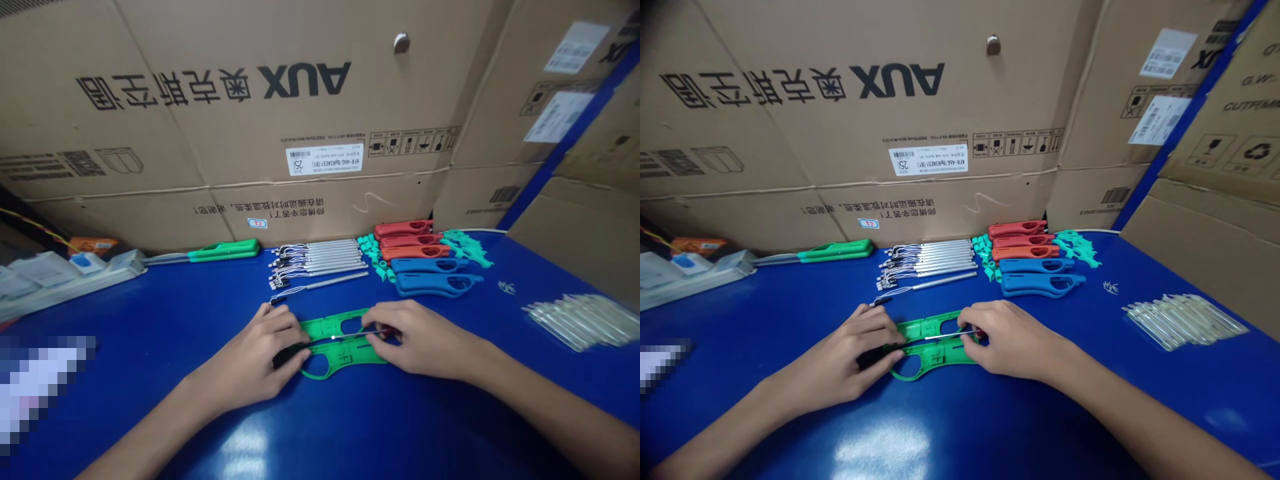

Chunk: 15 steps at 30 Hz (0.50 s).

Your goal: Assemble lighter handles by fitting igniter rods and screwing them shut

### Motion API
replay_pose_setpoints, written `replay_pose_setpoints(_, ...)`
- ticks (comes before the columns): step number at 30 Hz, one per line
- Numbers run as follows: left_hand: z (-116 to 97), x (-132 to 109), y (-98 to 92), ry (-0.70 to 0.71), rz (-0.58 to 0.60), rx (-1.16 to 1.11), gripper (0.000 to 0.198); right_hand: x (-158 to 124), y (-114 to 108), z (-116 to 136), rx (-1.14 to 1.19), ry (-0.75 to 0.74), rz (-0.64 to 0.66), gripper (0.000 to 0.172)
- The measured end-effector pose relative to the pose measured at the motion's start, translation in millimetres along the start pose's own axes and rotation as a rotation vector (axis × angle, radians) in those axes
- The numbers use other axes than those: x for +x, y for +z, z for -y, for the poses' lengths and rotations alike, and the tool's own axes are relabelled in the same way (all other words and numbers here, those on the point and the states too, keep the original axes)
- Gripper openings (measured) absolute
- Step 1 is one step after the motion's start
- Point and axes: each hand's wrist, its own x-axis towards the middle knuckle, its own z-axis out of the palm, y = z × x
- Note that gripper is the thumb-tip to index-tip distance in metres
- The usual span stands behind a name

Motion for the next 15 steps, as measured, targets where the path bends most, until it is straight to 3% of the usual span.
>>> replay_pose_setpoints(15, -2.3, -0.4, -2.9, 0.01, 0.005, -0.006, 0.022, 2.0, 2.7, -8.4, -0.018, -0.04, -0.126, 0.012)
